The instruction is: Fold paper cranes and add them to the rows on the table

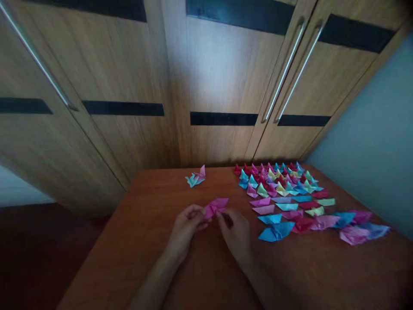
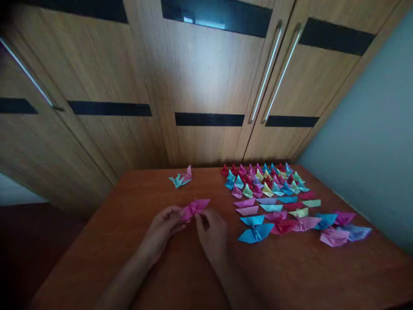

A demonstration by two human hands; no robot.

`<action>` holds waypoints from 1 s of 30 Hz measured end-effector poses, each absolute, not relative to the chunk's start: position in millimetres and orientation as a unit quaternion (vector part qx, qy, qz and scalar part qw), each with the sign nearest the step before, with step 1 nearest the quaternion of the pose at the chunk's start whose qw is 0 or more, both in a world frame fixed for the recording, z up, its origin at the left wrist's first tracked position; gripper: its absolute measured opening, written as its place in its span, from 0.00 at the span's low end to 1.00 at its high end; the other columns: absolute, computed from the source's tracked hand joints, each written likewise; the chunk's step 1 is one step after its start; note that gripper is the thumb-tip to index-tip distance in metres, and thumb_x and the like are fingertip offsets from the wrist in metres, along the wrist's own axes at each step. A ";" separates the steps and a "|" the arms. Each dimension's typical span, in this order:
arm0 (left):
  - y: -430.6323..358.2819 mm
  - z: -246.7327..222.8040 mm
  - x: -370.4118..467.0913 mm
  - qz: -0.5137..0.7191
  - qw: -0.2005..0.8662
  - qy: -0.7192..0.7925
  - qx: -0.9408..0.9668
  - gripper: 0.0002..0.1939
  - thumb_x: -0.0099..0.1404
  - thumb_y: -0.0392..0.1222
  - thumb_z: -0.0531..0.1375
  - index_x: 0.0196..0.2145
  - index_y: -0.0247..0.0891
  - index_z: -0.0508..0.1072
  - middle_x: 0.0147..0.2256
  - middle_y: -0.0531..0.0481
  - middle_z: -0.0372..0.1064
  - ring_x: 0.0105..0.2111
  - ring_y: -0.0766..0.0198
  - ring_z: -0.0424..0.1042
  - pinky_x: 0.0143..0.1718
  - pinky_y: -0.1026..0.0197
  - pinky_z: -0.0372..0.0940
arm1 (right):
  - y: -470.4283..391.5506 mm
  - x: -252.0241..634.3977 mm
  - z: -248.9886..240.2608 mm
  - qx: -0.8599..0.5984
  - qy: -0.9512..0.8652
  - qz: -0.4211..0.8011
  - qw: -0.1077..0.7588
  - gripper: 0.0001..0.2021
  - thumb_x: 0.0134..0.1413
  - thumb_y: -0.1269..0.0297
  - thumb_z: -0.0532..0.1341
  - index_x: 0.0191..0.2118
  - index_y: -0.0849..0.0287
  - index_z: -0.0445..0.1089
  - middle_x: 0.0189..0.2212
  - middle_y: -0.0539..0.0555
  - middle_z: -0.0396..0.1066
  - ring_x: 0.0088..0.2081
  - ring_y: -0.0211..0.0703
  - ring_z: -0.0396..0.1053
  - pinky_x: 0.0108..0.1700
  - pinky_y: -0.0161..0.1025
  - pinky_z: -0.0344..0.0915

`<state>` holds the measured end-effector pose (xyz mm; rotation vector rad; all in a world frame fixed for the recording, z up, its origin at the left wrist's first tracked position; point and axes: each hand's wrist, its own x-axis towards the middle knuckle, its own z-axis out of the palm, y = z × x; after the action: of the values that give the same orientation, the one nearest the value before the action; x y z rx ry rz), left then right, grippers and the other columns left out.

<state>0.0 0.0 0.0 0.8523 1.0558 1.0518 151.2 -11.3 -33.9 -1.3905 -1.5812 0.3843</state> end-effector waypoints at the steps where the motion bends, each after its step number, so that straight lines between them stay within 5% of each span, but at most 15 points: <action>1: 0.6 -0.5 -0.6 0.464 0.646 0.471 0.382 0.08 0.56 0.43 0.64 0.30 0.36 0.71 0.31 0.50 0.72 0.32 0.66 0.72 0.34 0.66 0.66 | -11.3 152.3 -33.3 -0.575 -0.643 0.151 0.483 0.06 0.57 0.66 0.57 0.31 0.59 0.69 0.28 0.50 0.71 0.29 0.37 0.66 0.33 0.32 0.60; 11: 6.5 -6.5 -8.1 0.476 0.611 0.495 0.394 0.17 0.60 0.54 0.58 0.31 0.36 0.72 0.32 0.47 0.72 0.28 0.66 0.70 0.30 0.65 0.64 | -10.5 159.5 -28.5 -0.591 -0.652 0.053 0.472 0.08 0.58 0.64 0.55 0.31 0.59 0.69 0.28 0.52 0.70 0.29 0.39 0.66 0.33 0.34 0.61; 20: 4.0 -0.8 -4.5 0.430 0.628 0.482 0.434 0.16 0.61 0.53 0.58 0.31 0.36 0.73 0.32 0.46 0.74 0.31 0.64 0.71 0.33 0.64 0.64 | -68.1 206.6 13.4 -0.609 -0.622 -0.039 0.491 0.07 0.57 0.63 0.57 0.33 0.58 0.70 0.27 0.51 0.71 0.28 0.37 0.68 0.31 0.32 0.64; 30: 8.1 -6.4 -8.8 0.405 0.652 0.486 0.418 0.12 0.61 0.48 0.58 0.33 0.36 0.72 0.35 0.46 0.75 0.33 0.64 0.71 0.35 0.64 0.64 | -144.4 377.3 -16.4 -0.793 -0.498 -0.143 0.321 0.21 0.53 0.45 0.55 0.36 0.58 0.73 0.28 0.52 0.75 0.27 0.43 0.72 0.27 0.34 0.63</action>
<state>-8.8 8.1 -6.4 0.9489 1.1038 0.9205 377.3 -144.4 -16.4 -2.0830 -1.3079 -0.3749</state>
